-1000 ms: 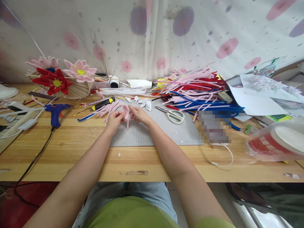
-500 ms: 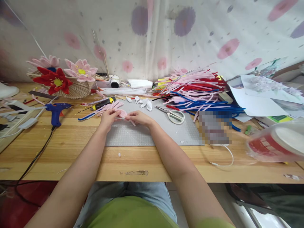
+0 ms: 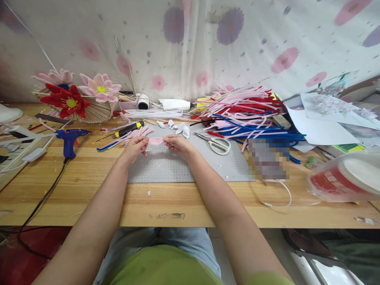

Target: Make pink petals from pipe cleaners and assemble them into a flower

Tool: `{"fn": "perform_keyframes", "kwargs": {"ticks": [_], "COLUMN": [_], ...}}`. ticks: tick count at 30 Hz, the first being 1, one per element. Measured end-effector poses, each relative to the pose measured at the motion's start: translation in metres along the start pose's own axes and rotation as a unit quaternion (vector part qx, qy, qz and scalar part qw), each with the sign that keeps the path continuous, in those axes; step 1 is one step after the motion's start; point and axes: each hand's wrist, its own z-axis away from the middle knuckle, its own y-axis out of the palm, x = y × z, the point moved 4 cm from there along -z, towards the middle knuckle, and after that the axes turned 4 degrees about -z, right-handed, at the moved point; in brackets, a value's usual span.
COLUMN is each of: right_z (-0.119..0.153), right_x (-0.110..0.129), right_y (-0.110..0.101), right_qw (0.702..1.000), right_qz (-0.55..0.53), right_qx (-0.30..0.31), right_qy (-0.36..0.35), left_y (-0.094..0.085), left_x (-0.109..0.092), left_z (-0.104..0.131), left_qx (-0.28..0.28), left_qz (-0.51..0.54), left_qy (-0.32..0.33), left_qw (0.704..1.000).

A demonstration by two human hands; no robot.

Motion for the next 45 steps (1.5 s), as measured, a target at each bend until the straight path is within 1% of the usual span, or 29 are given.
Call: {"fn": "perform_keyframes", "kwargs": {"ticks": [2, 5, 8, 11, 13, 15, 18, 22, 24, 26, 28, 31, 33, 34, 36, 38, 39, 42, 44, 45], "right_z": [-0.001, -0.002, -0.004, -0.006, -0.006, -0.006, -0.006, -0.008, -0.009, -0.010, -0.010, -0.009, -0.007, -0.006, -0.003, 0.002, 0.004, 0.007, 0.005, 0.004], "right_x": [0.002, 0.004, 0.003, 0.000, -0.003, -0.004, -0.005, -0.004, -0.004, -0.004, -0.004, -0.004, -0.004, -0.004, -0.005, -0.006, -0.007, -0.010, -0.011, -0.012], "right_y": [-0.001, -0.001, 0.000, 0.001, 0.002, 0.004, 0.007, 0.006, 0.006, 0.004, 0.002, 0.000, -0.002, -0.002, 0.000, 0.003, 0.004, 0.011, 0.016, 0.019], "right_qw": [0.998, 0.993, 0.985, 0.978, 0.975, 0.974, 0.976, 0.974, 0.973, 0.973, 0.975, 0.977, 0.981, 0.985, 0.993, 0.996, 0.995, 0.989, 0.988, 0.988], "right_qz": [-0.048, -0.098, -0.140, -0.169, -0.183, -0.190, -0.178, -0.157, -0.159, -0.157, -0.151, -0.157, -0.162, -0.155, -0.115, -0.047, -0.011, 0.076, 0.107, 0.115], "right_qx": [-0.027, -0.068, -0.097, -0.112, -0.114, -0.109, -0.110, -0.140, -0.144, -0.144, -0.141, -0.126, -0.097, -0.071, 0.003, 0.072, 0.095, 0.121, 0.115, 0.107], "right_qy": [-0.011, -0.022, -0.035, -0.048, -0.052, -0.055, -0.063, -0.082, -0.087, -0.088, -0.084, -0.070, -0.053, -0.038, -0.004, 0.027, 0.035, 0.029, 0.009, -0.002], "left_y": [0.005, 0.012, 0.018, 0.021, 0.020, 0.017, 0.017, 0.030, 0.036, 0.039, 0.036, 0.027, 0.021, 0.017, 0.010, 0.004, 0.001, -0.005, -0.005, -0.002], "left_x": [0.001, 0.002, 0.002, 0.003, 0.004, 0.005, 0.005, 0.006, 0.006, 0.006, 0.007, 0.008, 0.010, 0.010, 0.010, 0.010, 0.009, 0.009, 0.010, 0.011], "left_z": [0.001, 0.002, 0.003, 0.004, 0.003, 0.002, 0.002, 0.005, 0.007, 0.006, 0.004, 0.000, -0.002, -0.004, -0.005, -0.007, -0.007, -0.009, -0.009, -0.009], "left_qx": [0.032, 0.070, 0.086, 0.100, 0.100, 0.088, 0.078, 0.100, 0.103, 0.092, 0.062, 0.022, -0.004, -0.021, -0.058, -0.083, -0.092, -0.129, -0.139, -0.128], "left_qz": [0.023, 0.023, 0.008, 0.002, 0.010, 0.025, 0.035, 0.031, 0.037, 0.046, 0.060, 0.078, 0.088, 0.091, 0.088, 0.060, 0.041, 0.013, 0.048, 0.074], "left_qy": [0.008, 0.016, 0.029, 0.033, 0.031, 0.032, 0.030, 0.013, 0.012, 0.017, 0.027, 0.041, 0.044, 0.045, 0.055, 0.070, 0.077, 0.084, 0.068, 0.055], "left_qw": [0.999, 0.997, 0.996, 0.994, 0.994, 0.995, 0.996, 0.994, 0.994, 0.995, 0.996, 0.996, 0.995, 0.995, 0.993, 0.992, 0.992, 0.988, 0.987, 0.987]}}
